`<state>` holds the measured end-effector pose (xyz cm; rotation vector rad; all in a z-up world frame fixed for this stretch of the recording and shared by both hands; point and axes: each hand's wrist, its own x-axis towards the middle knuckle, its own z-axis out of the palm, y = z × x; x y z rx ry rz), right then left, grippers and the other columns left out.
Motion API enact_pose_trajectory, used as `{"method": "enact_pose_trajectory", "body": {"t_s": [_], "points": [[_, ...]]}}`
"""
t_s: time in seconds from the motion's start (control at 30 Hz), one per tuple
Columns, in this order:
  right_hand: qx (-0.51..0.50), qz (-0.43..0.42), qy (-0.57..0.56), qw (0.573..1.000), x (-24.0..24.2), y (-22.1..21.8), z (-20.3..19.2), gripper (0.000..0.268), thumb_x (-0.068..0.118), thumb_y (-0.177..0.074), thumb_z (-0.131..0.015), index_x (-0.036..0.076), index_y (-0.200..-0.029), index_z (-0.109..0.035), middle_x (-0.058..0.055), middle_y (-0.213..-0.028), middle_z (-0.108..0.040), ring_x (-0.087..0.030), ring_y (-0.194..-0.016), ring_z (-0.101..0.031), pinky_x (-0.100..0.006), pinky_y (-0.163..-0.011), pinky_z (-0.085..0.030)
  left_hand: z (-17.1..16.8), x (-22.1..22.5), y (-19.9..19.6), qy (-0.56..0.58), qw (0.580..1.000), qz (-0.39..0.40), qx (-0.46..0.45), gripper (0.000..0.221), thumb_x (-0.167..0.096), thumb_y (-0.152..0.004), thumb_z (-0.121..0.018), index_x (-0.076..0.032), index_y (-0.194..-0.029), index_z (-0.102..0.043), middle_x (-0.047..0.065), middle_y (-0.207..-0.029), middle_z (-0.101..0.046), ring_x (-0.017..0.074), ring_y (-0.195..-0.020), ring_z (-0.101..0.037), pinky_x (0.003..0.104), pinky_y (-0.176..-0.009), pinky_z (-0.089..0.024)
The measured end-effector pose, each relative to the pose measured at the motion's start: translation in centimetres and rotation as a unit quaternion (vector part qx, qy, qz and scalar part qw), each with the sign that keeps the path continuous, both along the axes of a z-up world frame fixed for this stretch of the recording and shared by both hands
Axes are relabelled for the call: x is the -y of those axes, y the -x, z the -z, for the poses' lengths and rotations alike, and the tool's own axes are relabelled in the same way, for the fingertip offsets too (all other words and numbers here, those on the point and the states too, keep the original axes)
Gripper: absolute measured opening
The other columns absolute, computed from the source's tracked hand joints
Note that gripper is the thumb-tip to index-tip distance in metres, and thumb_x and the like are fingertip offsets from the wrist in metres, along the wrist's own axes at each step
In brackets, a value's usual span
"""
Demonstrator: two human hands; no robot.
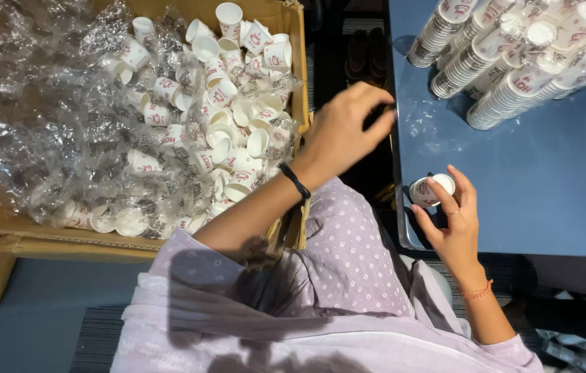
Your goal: Taking paper cups from a box and placing them into stacks or plastic sleeves.
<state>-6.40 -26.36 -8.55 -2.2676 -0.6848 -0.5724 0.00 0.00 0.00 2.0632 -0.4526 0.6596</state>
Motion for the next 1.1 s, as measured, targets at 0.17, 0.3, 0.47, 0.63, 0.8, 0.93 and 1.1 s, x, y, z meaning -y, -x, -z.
{"method": "enact_pose_trajectory", "body": {"t_s": [0.17, 0.3, 0.47, 0.63, 0.8, 0.93, 1.1], "points": [[-0.028, 0.038, 0.024, 0.999, 0.2, 0.1, 0.6, 0.056, 0.002, -0.091, -0.079, 0.013, -0.142, -0.059, -0.020, -0.142, -0.057, -0.033, -0.122, -0.063, -0.037, -0.093, -0.054, 1.5, -9.1, -5.6, -0.105, 0.969, -0.201, -0.096, 0.016, -0.019, -0.094, -0.067, -0.003, -0.094, -0.072, 0.014, -0.089, -0.074, 0.0298, -0.079, -0.074, 0.043, -0.070, -0.059], [0.016, 0.036, 0.011, 0.999, 0.1, 0.3, 0.6, 0.069, 0.004, -0.093, -0.081, 0.011, -0.153, -0.048, -0.021, -0.146, -0.055, -0.035, -0.128, -0.061, -0.040, -0.101, -0.054, 8.8, -19.2, -9.3, -0.289, 0.865, -0.322, -0.254, 0.011, -0.007, -0.084, -0.072, -0.004, -0.094, -0.075, 0.023, -0.102, -0.073, 0.0375, -0.096, -0.072, 0.046, -0.081, -0.059], [0.006, 0.047, 0.009, 0.999, 0.3, 0.3, 1.2, 0.089, 0.007, -0.089, -0.085, 0.008, -0.162, -0.033, -0.023, -0.147, -0.051, -0.036, -0.131, -0.059, -0.041, -0.107, -0.052, 7.7, -21.7, -7.3, -0.315, 0.807, -0.264, -0.423, 0.044, -0.020, -0.068, -0.090, -0.001, -0.103, -0.073, 0.024, -0.113, -0.070, 0.0380, -0.106, -0.068, 0.045, -0.091, -0.056], [-0.014, 0.043, -0.010, 0.999, 0.4, 0.3, 1.5, 0.098, 0.008, -0.090, -0.086, 0.007, -0.165, -0.023, -0.023, -0.152, -0.048, -0.034, -0.134, -0.059, -0.039, -0.113, -0.052, 11.9, -20.9, -8.5, -0.279, 0.834, -0.244, -0.409, 0.051, -0.025, -0.066, -0.091, -0.001, -0.107, -0.072, 0.024, -0.116, -0.070, 0.0387, -0.109, -0.068, 0.044, -0.094, -0.055], [-0.017, 0.051, -0.008, 0.999, 0.4, 0.3, 1.5, 0.100, 0.009, -0.089, -0.087, 0.003, -0.164, -0.022, -0.023, -0.154, -0.049, -0.035, -0.135, -0.058, -0.042, -0.114, -0.050, 16.0, -17.8, -9.8, -0.171, 0.858, -0.344, -0.340, 0.026, -0.027, -0.092, -0.069, -0.006, -0.105, -0.076, 0.022, -0.113, -0.072, 0.0434, -0.110, -0.065, 0.053, -0.091, -0.053], [-0.014, 0.057, -0.013, 0.998, 0.5, 0.2, 1.6, 0.099, 0.010, -0.089, -0.087, 0.002, -0.163, -0.023, -0.022, -0.152, -0.050, -0.035, -0.133, -0.058, -0.041, -0.113, -0.051, 15.1, -17.2, -9.7, -0.179, 0.858, -0.347, -0.333, 0.031, -0.031, -0.081, -0.079, -0.006, -0.099, -0.076, 0.019, -0.106, -0.073, 0.0411, -0.108, -0.064, 0.051, -0.091, -0.052], [-0.006, 0.056, -0.007, 0.998, 0.5, 0.2, 1.4, 0.096, 0.010, -0.089, -0.087, 0.001, -0.162, -0.025, -0.021, -0.151, -0.051, -0.035, -0.133, -0.058, -0.042, -0.112, -0.051, 13.2, -19.2, -9.9, -0.135, 0.867, -0.339, -0.339, 0.031, -0.027, -0.069, -0.088, -0.006, -0.087, -0.075, 0.016, -0.094, -0.074, 0.0333, -0.089, -0.071, 0.046, -0.083, -0.055]]}}
